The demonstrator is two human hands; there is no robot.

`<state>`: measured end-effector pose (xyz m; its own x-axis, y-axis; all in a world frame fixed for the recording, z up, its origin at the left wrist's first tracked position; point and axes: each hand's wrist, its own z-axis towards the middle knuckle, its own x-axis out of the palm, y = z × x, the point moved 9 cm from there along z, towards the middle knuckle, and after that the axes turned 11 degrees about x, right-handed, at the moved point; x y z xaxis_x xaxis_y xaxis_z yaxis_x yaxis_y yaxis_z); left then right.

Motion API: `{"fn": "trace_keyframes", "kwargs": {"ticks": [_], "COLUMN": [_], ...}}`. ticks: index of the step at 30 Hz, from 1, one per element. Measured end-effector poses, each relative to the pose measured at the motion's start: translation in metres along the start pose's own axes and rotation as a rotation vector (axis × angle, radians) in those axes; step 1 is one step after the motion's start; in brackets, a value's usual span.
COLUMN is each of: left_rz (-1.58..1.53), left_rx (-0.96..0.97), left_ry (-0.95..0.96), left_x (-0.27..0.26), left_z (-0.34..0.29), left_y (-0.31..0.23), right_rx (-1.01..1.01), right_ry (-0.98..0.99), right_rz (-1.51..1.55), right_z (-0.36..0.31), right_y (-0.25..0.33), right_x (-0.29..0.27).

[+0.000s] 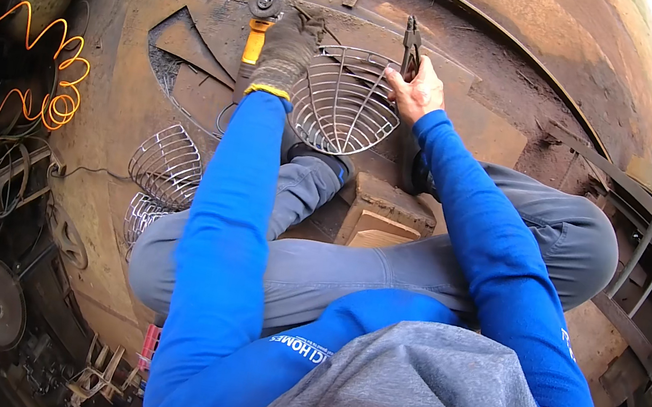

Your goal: The person sits on the floor and handles metal wire baskets, using an angle grinder to smooth edges and pliers to bend and cut wires while wearing a glove on one hand.

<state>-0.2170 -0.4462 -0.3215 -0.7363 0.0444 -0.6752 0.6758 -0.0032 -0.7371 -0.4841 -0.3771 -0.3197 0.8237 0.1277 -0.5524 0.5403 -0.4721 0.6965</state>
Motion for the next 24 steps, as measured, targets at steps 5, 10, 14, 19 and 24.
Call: {"fn": "trace_keyframes", "kwargs": {"ticks": [5,10,14,19,24], "left_rz": [-0.604,-0.666,-0.698,-0.794,-0.731], "left_rx": [-0.146,-0.285,-0.367,-0.449,-0.599], "left_ry": [-0.211,-0.358,-0.476,-0.563,-0.643], "left_x": [-0.019,-0.074,-0.091,-0.076,-0.073], "left_z": [-0.008,-0.008,-0.033,-0.078,-0.117], "left_y": [0.048,0.061,0.078,0.092,0.112], "right_rx": [0.099,0.057,0.092,0.311,0.355], "right_ry": [0.128,0.116,0.212,0.39,0.439], "right_rz": [0.015,-0.102,-0.132,-0.197,-0.239], "right_z": [-0.012,0.004,0.003,0.005,0.007], "right_y": [0.016,-0.013,-0.031,-0.078,-0.107], "right_x": [0.01,0.021,0.043,0.067,0.083]}}
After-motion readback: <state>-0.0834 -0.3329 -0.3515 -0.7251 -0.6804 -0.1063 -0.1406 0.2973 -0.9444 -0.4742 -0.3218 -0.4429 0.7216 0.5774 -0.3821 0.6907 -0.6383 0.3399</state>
